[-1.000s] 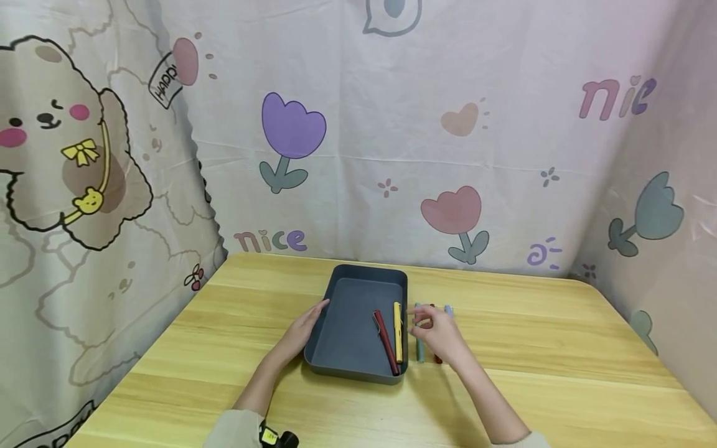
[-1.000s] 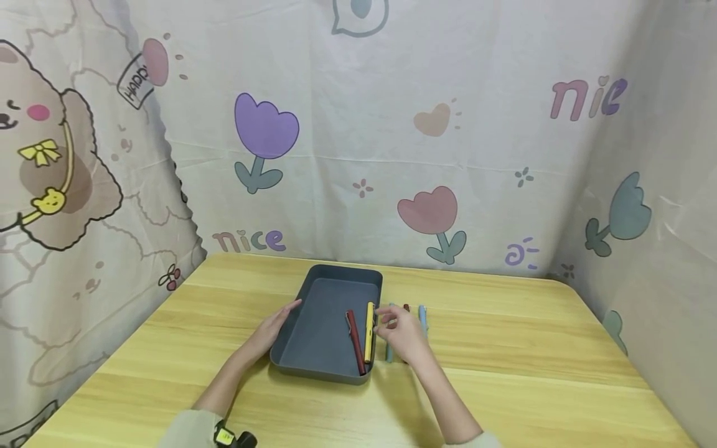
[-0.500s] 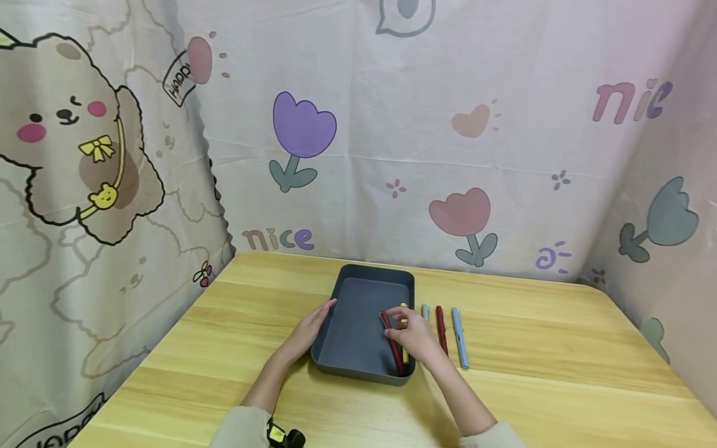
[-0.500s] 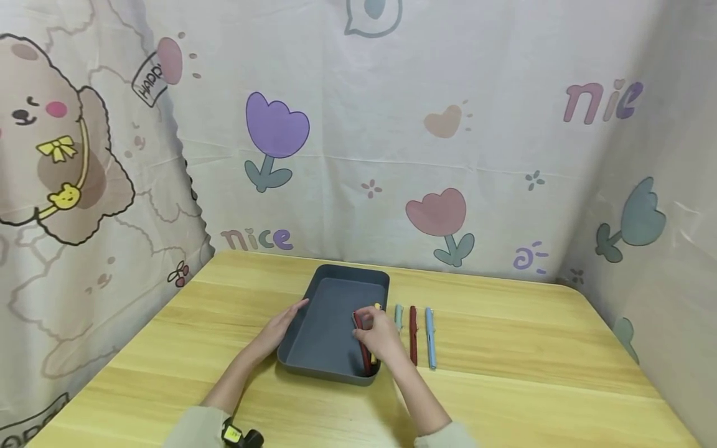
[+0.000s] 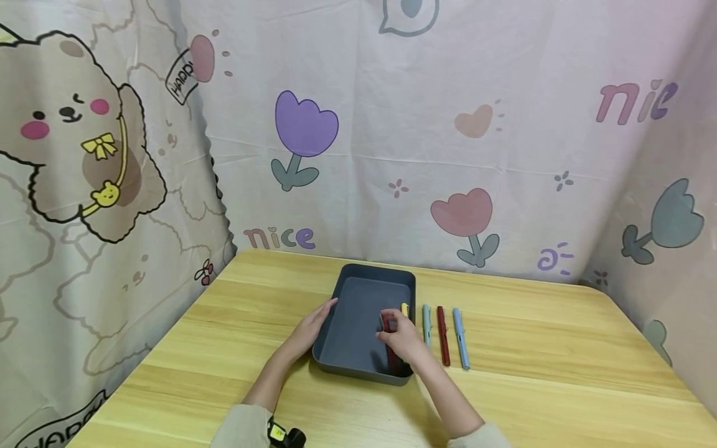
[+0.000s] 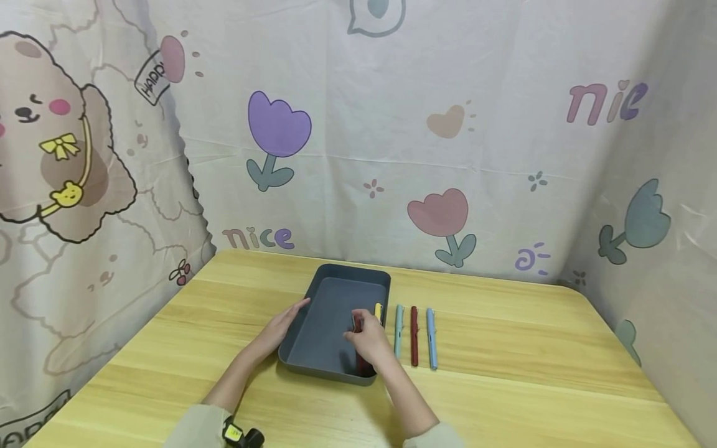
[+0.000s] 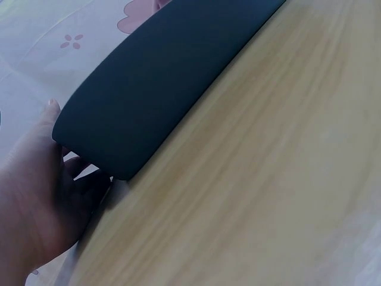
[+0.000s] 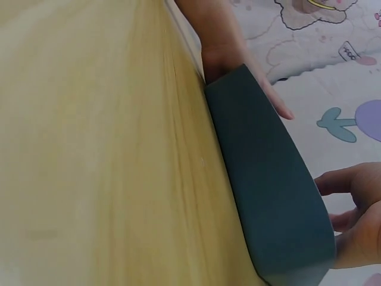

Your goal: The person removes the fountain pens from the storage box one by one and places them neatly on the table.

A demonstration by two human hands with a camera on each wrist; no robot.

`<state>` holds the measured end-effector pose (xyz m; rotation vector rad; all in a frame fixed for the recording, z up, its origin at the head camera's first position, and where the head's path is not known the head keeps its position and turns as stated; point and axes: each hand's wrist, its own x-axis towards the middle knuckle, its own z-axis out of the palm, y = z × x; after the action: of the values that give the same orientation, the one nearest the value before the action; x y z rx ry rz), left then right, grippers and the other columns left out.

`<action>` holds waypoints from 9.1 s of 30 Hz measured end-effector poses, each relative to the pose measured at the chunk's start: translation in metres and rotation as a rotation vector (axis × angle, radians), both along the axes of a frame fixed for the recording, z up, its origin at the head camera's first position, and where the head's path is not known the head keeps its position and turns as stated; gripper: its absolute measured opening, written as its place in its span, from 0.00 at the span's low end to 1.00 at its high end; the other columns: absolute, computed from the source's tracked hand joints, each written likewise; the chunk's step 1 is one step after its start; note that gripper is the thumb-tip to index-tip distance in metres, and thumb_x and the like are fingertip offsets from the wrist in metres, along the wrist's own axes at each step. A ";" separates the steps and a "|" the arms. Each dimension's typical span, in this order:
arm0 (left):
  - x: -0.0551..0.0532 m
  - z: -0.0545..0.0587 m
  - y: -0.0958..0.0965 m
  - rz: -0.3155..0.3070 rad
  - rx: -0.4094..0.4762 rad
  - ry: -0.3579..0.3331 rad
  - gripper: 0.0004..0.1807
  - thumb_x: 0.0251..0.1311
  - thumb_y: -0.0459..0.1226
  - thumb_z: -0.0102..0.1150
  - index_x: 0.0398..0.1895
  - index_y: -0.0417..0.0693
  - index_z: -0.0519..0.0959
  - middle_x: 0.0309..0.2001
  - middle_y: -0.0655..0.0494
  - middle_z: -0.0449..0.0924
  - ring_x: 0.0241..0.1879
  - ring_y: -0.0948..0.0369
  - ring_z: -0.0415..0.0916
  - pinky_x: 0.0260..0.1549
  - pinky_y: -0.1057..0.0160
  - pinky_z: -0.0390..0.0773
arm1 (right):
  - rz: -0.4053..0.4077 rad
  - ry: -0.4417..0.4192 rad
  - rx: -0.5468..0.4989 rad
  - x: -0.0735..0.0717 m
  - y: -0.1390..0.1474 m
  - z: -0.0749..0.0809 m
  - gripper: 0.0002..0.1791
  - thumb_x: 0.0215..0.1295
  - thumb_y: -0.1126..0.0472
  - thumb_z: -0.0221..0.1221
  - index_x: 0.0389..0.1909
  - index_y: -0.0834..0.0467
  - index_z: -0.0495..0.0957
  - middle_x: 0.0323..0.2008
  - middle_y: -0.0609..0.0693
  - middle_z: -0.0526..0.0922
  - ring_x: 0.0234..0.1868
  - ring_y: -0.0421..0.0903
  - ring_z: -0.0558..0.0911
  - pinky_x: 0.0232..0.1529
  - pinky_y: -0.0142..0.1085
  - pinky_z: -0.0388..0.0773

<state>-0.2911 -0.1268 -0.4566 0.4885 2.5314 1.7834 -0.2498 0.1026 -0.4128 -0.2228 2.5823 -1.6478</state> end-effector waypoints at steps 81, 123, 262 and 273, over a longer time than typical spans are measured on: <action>-0.002 -0.002 0.000 -0.033 0.034 -0.007 0.26 0.73 0.45 0.30 0.67 0.38 0.59 0.67 0.39 0.53 0.66 0.46 0.47 0.63 0.47 0.47 | 0.090 0.065 0.103 -0.008 -0.010 -0.020 0.20 0.54 0.66 0.64 0.49 0.63 0.76 0.37 0.53 0.76 0.34 0.47 0.76 0.32 0.39 0.76; 0.012 0.018 0.002 -0.024 0.016 -0.020 0.25 0.74 0.42 0.30 0.66 0.36 0.60 0.66 0.38 0.55 0.65 0.44 0.49 0.62 0.46 0.49 | 0.142 0.134 0.291 -0.005 -0.012 -0.018 0.23 0.50 0.68 0.66 0.49 0.59 0.75 0.36 0.53 0.68 0.31 0.46 0.69 0.30 0.40 0.71; 0.012 0.020 0.002 -0.035 0.002 -0.012 0.24 0.74 0.39 0.29 0.66 0.34 0.59 0.66 0.37 0.54 0.66 0.44 0.47 0.63 0.47 0.47 | -0.081 0.000 -0.093 0.028 0.124 0.027 0.18 0.61 0.74 0.52 0.54 0.70 0.71 0.45 0.65 0.74 0.39 0.53 0.78 0.39 0.41 0.78; 0.020 0.031 0.005 -0.041 -0.006 -0.016 0.24 0.74 0.38 0.29 0.66 0.33 0.59 0.66 0.37 0.54 0.66 0.44 0.47 0.62 0.47 0.48 | -0.095 0.005 -0.101 0.027 0.139 0.025 0.19 0.61 0.75 0.51 0.55 0.71 0.69 0.47 0.69 0.73 0.44 0.57 0.77 0.42 0.42 0.77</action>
<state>-0.2713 -0.1219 -0.4256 0.5194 2.4966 1.7583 -0.2223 0.2411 -0.3877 -0.1114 2.5532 -1.8144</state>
